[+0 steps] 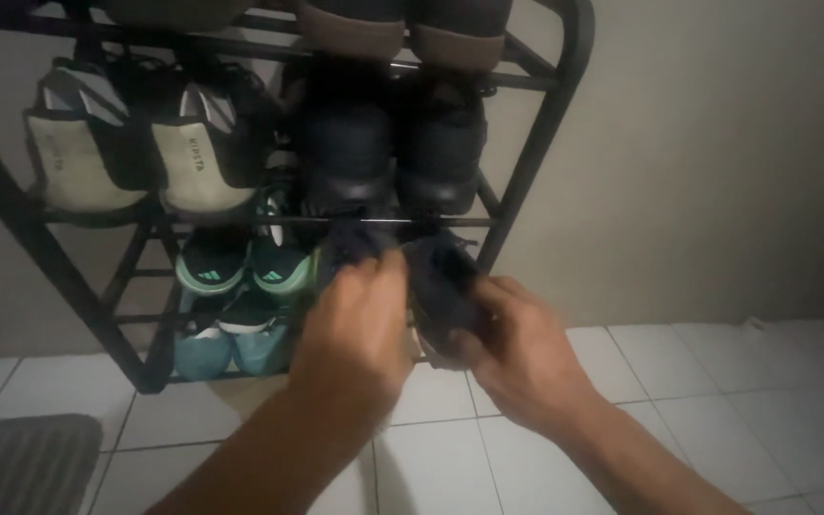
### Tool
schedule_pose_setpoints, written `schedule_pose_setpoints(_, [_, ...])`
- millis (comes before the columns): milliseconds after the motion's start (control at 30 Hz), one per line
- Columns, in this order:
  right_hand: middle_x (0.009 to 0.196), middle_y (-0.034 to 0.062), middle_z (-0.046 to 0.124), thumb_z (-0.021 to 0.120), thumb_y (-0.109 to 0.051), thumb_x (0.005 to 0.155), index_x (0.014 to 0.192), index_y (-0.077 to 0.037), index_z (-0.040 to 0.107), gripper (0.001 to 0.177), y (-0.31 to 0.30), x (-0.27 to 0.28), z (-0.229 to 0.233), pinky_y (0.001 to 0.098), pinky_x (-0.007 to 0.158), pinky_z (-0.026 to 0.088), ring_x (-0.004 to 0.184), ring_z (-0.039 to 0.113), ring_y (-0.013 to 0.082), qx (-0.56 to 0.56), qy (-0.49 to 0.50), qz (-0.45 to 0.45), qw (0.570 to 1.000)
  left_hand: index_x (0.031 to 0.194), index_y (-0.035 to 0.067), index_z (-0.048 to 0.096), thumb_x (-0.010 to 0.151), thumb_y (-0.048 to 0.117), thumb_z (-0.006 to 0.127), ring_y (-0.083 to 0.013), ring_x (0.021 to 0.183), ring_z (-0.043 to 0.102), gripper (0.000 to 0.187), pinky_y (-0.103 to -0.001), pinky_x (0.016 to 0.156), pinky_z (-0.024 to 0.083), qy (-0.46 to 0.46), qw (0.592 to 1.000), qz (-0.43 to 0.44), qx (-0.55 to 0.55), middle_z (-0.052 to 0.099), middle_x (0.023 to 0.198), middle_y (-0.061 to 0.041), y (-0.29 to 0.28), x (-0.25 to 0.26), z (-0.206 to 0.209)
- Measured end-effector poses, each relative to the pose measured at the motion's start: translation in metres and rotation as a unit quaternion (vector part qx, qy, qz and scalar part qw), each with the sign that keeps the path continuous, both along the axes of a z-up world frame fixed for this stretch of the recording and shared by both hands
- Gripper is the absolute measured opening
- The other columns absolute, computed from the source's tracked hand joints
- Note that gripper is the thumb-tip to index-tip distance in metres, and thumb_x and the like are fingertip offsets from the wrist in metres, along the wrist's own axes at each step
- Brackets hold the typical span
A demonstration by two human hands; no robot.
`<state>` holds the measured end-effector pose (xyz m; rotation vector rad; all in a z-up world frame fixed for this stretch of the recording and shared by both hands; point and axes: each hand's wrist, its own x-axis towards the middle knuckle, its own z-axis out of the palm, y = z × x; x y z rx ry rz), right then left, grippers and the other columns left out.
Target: Organizing and rearranging various pairs of shoes on a multi-tiered shoe rack.
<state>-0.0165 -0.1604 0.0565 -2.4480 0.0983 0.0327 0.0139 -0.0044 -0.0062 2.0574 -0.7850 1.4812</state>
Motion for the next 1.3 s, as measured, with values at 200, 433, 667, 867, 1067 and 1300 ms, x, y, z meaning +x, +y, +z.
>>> schedule_pose_setpoints(200, [0.134,0.0074,0.060,0.063,-0.004,0.086,0.125,-0.006,0.065,0.040,-0.017,0.043,-0.044,0.0350,0.093,0.064,0.105,0.073,0.0232,-0.037,-0.096,0.055,0.993,0.113,-0.015,0.071,0.088,-0.011,0.066,-0.0220,0.063,0.064,0.026,-0.027,0.055,0.056,0.023,0.999,0.017,-0.025,0.065,0.084,-0.023,-0.008,0.031,-0.028])
schedule_pose_setpoints(433, [0.134,0.0198,0.062,0.072,-0.012,0.085,0.121,-0.005,0.069,0.036,-0.010,0.085,-0.052,0.0509,0.095,0.060,0.118,0.066,0.0431,-0.148,-0.131,0.070,0.978,0.130,0.005,0.065,0.096,0.018,0.053,-0.0284,0.089,0.071,0.038,-0.036,0.072,0.058,0.014,0.994,0.094,0.053,0.066,0.103,-0.013,-0.014,0.112,-0.111])
schedule_pose_setpoints(667, [0.123,0.0142,0.066,0.072,-0.012,0.084,0.123,-0.013,0.066,0.040,-0.028,0.126,-0.083,0.0467,0.094,0.059,0.108,0.070,0.0408,-0.175,-0.164,0.063,0.969,0.131,0.007,0.065,0.099,0.019,0.055,-0.0262,0.091,0.069,0.035,-0.036,0.076,0.058,0.071,0.991,0.081,0.079,0.067,0.104,-0.009,-0.034,0.136,-0.130])
schedule_pose_setpoints(867, [0.118,0.0137,0.064,0.064,-0.006,0.090,0.123,-0.012,0.064,0.034,-0.021,0.128,-0.093,0.0442,0.090,0.061,0.101,0.072,0.0395,-0.187,-0.206,0.022,0.960,0.128,0.008,0.064,0.101,0.020,0.051,-0.0214,0.089,0.068,0.033,-0.033,0.076,0.057,0.047,0.985,0.113,0.120,0.065,0.102,-0.005,-0.041,0.140,-0.117])
schedule_pose_setpoints(1067, [0.127,0.0173,0.059,0.068,-0.009,0.090,0.137,-0.011,0.058,0.048,-0.015,0.132,-0.089,0.0472,0.084,0.062,0.096,0.073,0.0368,-0.266,-0.133,-0.008,0.955,0.118,0.008,0.068,0.100,0.015,0.060,-0.0185,0.076,0.069,0.021,-0.026,0.063,0.058,0.127,0.958,0.172,0.193,0.069,0.088,-0.006,-0.034,0.117,-0.073])
schedule_pose_setpoints(1300, [0.121,0.0165,0.061,0.066,-0.016,0.094,0.130,-0.012,0.061,0.036,-0.009,0.133,-0.082,0.0441,0.078,0.063,0.085,0.073,0.0328,-0.215,-0.099,-0.017,0.971,0.086,0.009,0.070,0.076,0.027,0.080,-0.0243,0.072,0.057,0.023,-0.041,0.081,0.047,0.231,0.892,0.188,0.339,0.068,0.080,-0.009,-0.013,0.109,-0.052])
